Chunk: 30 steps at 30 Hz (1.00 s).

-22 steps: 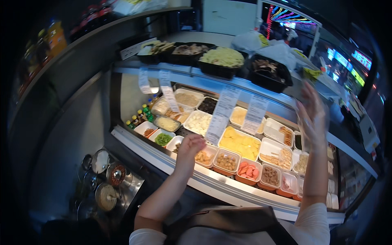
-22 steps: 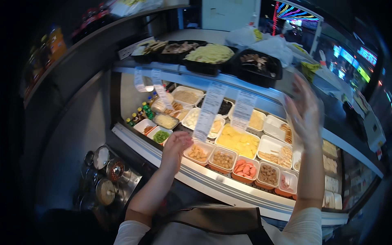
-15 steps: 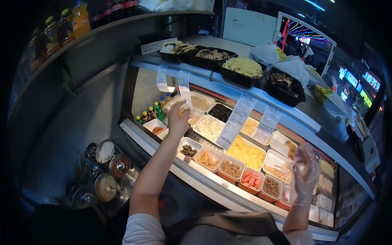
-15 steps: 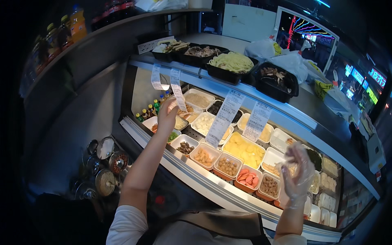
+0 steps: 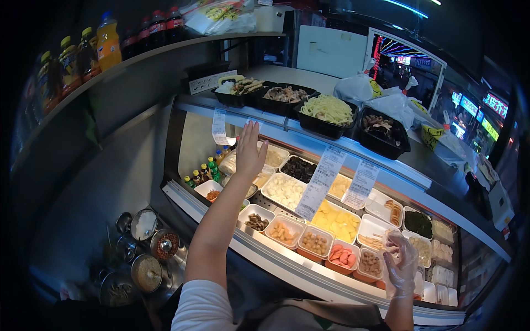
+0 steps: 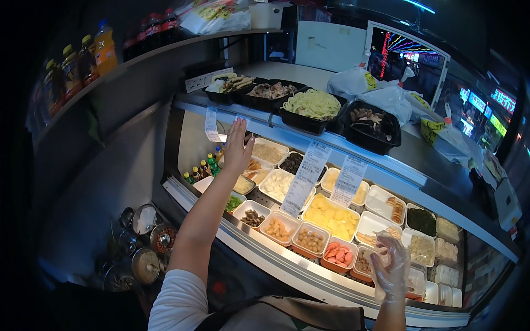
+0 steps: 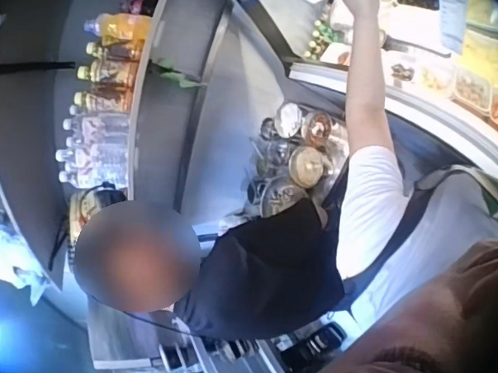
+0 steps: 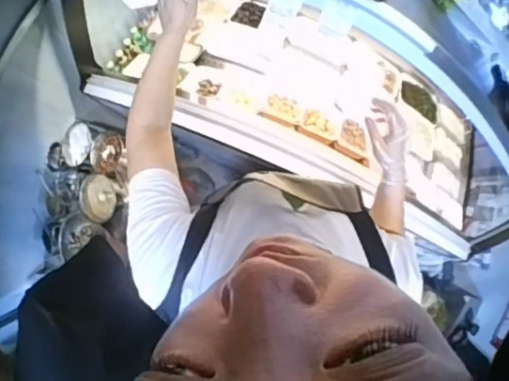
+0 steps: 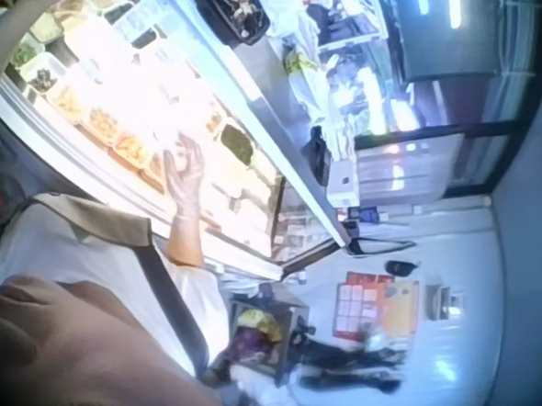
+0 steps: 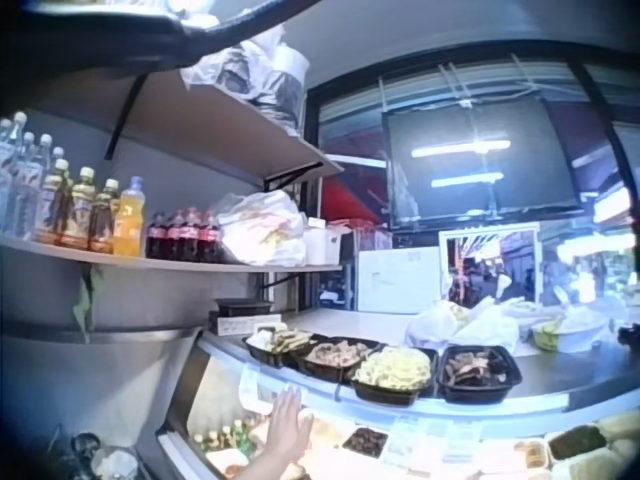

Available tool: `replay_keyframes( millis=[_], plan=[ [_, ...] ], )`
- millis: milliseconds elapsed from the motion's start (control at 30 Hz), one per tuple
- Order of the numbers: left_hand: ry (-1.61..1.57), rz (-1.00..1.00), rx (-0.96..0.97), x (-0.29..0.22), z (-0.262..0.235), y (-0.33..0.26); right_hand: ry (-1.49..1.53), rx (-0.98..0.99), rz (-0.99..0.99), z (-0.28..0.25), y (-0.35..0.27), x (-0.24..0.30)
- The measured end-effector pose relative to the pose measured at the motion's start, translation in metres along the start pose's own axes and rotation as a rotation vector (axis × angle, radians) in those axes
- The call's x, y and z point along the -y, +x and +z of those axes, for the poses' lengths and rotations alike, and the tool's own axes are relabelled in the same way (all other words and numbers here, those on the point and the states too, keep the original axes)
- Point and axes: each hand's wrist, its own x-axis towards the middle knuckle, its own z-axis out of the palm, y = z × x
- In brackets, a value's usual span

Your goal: The person assembles food orders by selecting various ingredients from a refrigerated display case and placing them into black plastic containers. They then seal the containers with lids, place them into white plastic bags, and hand the bags to a customer.

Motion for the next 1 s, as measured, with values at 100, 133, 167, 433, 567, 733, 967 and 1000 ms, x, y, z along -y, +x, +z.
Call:
replay_keyframes(
  millis=[100,133,167,433,567,733,967,1000],
  plan=[
    [0.060,0.043,0.003,0.008,-0.005,0.007,0.016,0.023,-0.001,0.005,0.000,-0.002],
    [0.034,0.038,0.001,0.008,-0.005,0.008,0.021,0.030,-0.012,0.007,0.000,-0.003],
    [0.008,0.032,-0.001,0.007,-0.006,0.007,0.038,0.036,0.004,0.010,0.001,-0.002],
    [-0.068,0.031,-0.328,0.001,-0.021,0.018,0.021,0.033,-0.017,0.016,0.002,0.003],
    [-0.428,-0.345,-0.544,0.023,-0.043,0.079,0.094,0.083,0.071,0.016,0.001,0.001],
    [-0.669,-0.738,-0.497,0.048,-0.064,0.137,0.097,0.095,0.094,0.015,-0.002,-0.001],
    [-0.634,-0.713,-0.211,0.088,-0.072,0.152,0.149,0.109,0.158,0.015,-0.006,-0.014],
    [-0.637,-0.705,-0.209,0.081,-0.068,0.150,0.180,0.098,0.187,0.016,-0.007,-0.017]
  ],
)
